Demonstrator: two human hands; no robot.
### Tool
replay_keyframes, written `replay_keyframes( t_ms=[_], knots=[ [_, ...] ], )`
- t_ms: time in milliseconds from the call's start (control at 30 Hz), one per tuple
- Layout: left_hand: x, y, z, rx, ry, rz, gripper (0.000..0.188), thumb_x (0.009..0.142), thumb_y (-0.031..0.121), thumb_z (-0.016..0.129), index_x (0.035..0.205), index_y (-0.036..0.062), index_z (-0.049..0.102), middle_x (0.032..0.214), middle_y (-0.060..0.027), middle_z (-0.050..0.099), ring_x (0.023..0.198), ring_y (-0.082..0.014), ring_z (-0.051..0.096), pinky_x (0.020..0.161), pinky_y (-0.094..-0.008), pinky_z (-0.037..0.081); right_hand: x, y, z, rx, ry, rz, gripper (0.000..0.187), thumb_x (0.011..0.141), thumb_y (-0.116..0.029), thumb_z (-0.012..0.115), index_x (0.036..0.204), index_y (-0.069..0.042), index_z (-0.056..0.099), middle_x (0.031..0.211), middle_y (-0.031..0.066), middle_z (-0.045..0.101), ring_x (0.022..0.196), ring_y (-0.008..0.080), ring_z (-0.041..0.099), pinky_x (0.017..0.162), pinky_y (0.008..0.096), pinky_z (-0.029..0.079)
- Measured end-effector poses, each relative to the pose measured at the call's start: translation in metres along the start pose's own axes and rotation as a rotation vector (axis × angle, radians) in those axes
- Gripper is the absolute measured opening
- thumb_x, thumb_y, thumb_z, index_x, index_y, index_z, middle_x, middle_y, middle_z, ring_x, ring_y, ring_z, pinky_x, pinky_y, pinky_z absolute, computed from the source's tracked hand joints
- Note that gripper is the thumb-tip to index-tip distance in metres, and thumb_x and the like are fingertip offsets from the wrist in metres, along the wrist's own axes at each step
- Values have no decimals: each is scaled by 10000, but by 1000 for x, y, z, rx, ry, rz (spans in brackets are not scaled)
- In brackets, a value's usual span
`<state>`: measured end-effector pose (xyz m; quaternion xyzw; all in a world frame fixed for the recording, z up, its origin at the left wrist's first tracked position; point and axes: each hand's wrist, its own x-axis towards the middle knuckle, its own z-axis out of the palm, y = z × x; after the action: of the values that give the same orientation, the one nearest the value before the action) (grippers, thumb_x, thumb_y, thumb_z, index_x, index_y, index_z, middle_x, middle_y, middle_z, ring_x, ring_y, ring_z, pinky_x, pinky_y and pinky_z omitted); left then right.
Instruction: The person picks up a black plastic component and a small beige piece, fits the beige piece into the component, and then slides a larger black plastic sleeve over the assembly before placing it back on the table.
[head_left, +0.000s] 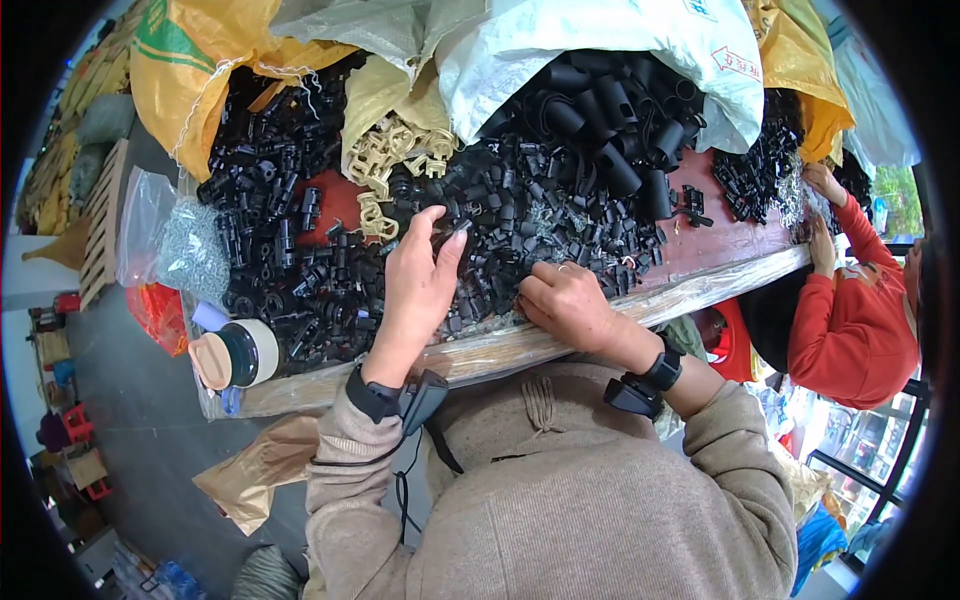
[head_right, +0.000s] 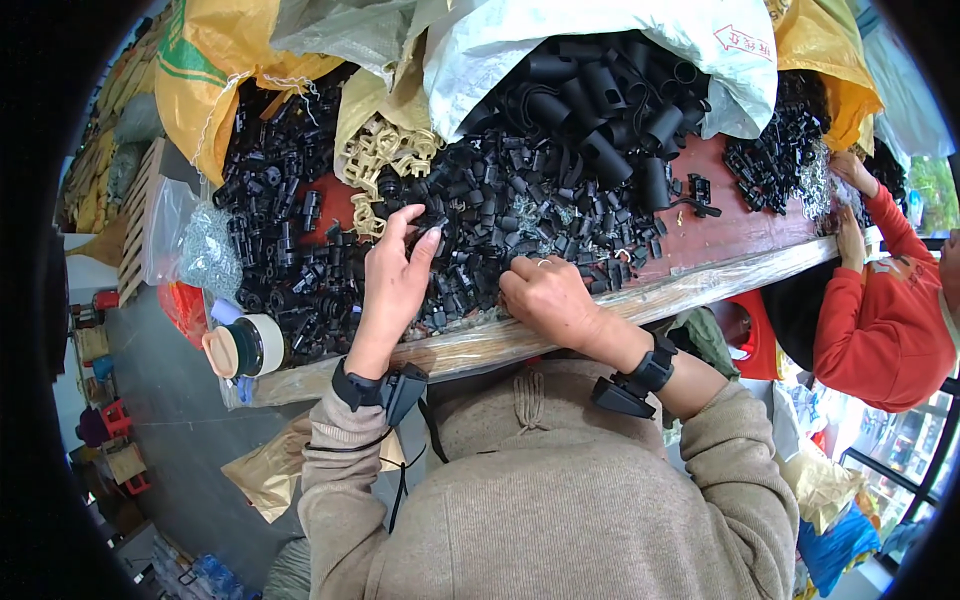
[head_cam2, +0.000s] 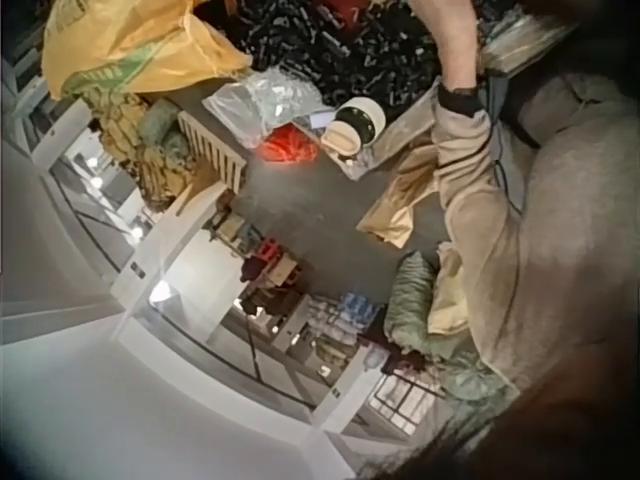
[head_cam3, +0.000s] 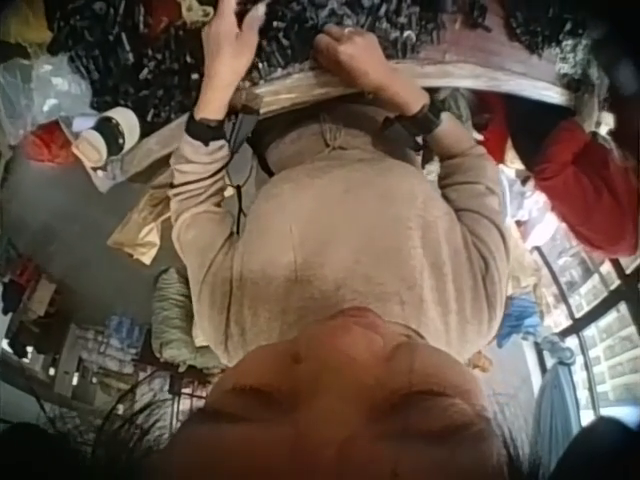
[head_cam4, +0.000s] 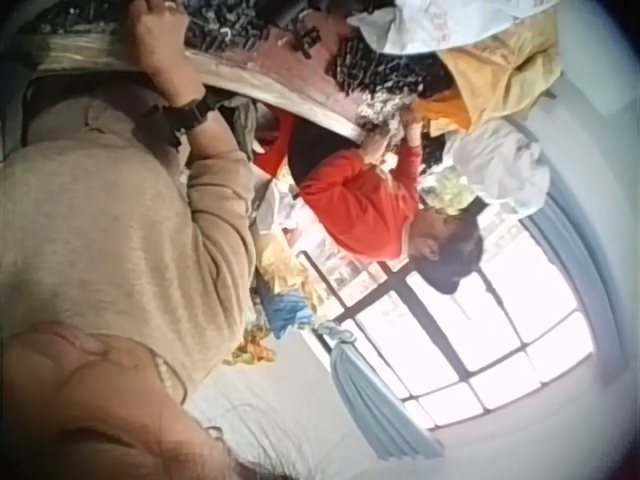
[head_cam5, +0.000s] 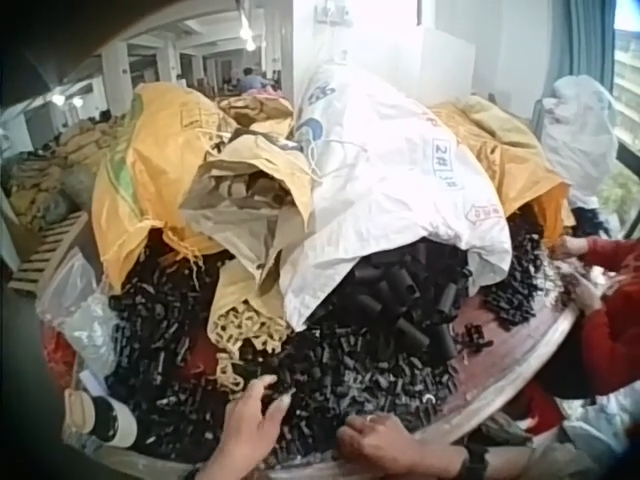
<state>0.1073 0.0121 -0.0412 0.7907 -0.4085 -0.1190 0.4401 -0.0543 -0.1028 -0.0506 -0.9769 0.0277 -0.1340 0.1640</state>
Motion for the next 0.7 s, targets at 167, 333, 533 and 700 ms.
replay_keyframes(
  t_ms=[167, 333, 533, 700],
  knots=[
    [0, 2, -16, -927, -341, -612, 370, 863, 144, 445, 1193, -14, 397, 968, -116, 562, 701, -165, 550, 625, -272, 451, 2, 0, -4, -49, -15, -97, 106, 644, -123, 549, 632, -87, 450, 646, 48, 436, 533, 189, 508, 498, 296, 404],
    [-11, -9, -16, -1422, -388, -595, 362, 872, 136, 416, 1197, -21, 394, 1022, -134, 537, 745, -151, 548, 652, -251, 456, 5, -1, -3, -117, -57, -169, 80, 653, -134, 525, 645, -94, 457, 671, 41, 434, 526, 160, 516, 498, 285, 406],
    [-15, 9, -10, -1382, -342, -619, 358, 866, 137, 429, 1192, -10, 412, 982, -112, 546, 770, -131, 533, 690, -240, 451, 6, 0, -3, -161, -96, -135, 88, 657, -135, 530, 652, -86, 457, 675, 48, 435, 524, 160, 520, 506, 279, 413],
    [-14, 11, 4, -968, -187, -540, 331, 827, 52, 483, 1153, -6, 465, 982, -99, 543, 809, -138, 520, 721, -259, 441, 5, 2, 0, -155, -107, -123, 98, 664, -134, 539, 656, -77, 459, 667, 55, 436, 532, 172, 531, 502, 286, 424]
  ],
)
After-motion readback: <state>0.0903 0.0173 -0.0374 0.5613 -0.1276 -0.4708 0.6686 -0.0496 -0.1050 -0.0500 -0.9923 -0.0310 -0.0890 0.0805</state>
